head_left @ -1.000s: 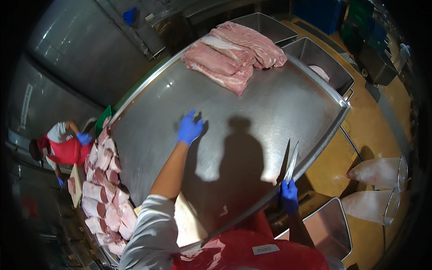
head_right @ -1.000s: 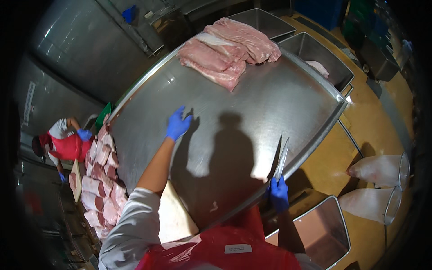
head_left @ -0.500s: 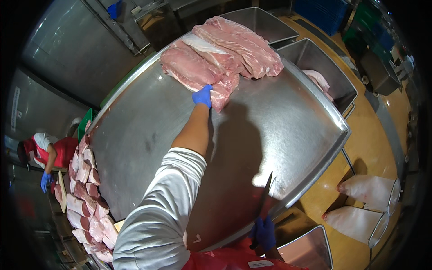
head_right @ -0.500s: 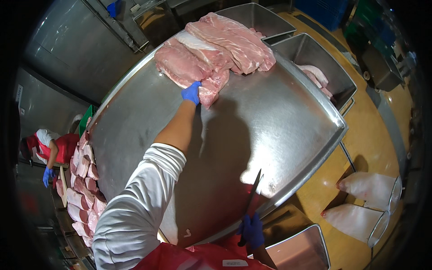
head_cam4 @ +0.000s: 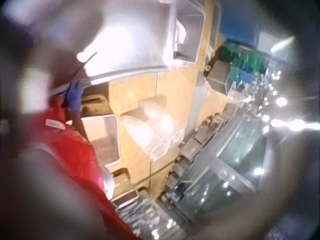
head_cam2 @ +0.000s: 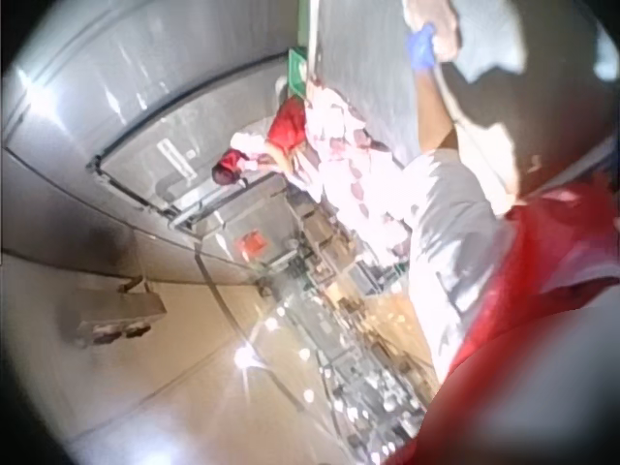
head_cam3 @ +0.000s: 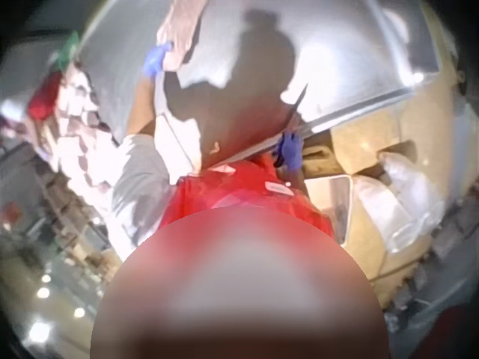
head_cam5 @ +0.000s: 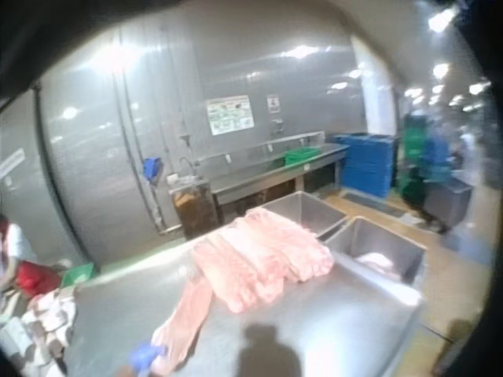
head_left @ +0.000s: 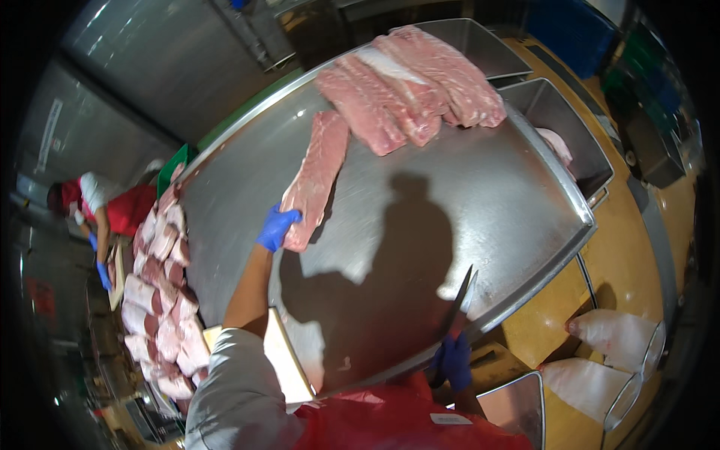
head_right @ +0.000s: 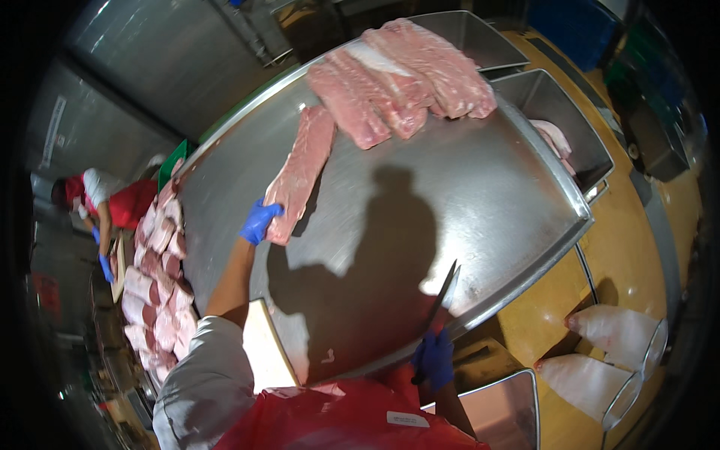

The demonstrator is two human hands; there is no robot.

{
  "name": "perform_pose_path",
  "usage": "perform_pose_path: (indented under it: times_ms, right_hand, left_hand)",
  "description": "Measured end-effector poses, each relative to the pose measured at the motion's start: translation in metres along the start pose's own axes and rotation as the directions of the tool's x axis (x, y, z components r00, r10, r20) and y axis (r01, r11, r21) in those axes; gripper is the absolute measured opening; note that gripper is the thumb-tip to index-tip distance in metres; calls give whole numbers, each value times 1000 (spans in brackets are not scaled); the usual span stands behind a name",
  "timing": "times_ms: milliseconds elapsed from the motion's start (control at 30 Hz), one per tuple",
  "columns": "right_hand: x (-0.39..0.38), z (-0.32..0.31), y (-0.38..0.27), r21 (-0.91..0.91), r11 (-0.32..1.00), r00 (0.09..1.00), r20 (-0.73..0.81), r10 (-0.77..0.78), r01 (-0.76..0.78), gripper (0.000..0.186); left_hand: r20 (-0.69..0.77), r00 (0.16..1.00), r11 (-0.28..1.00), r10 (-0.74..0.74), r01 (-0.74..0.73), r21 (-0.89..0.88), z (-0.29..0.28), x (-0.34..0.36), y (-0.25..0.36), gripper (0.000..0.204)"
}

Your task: The person cuts large slabs of pork belly into smaller pieces using a knife on a cutting board. The cut pieces are placed into a metal tray. The person wears blue gloves and a red apron while working at a stainless steel table.

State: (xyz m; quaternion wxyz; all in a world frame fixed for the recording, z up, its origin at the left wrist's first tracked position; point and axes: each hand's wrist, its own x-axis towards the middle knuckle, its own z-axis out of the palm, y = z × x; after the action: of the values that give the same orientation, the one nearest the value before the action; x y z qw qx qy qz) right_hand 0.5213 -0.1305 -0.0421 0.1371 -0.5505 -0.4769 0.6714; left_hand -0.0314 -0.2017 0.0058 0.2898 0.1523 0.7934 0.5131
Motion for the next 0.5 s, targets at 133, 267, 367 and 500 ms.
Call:
perform_pose_path:
  times_ms: [133,267,367,500]
  right_hand:
    - [1,4,-12,-42,996,997,21,-77,78,19]
    - [23,-5,39,45,991,990,55,-127,124,17]
    - [13,-2,34,23,977,974,73,-213,212,16]
    - [-7,21,20,-197,943,957,-62,-285,268,22]
  left_hand:
    - [98,988,743,121,-156,651,-111,-96,5,58]
    - [141,966,145,215,-174,974,-201,-198,31,55]
    - [216,873,-87,437,-197,976,-237,-288,3,49]
    - [125,829,-108,546,-78,991,-263,-432,-109,52]
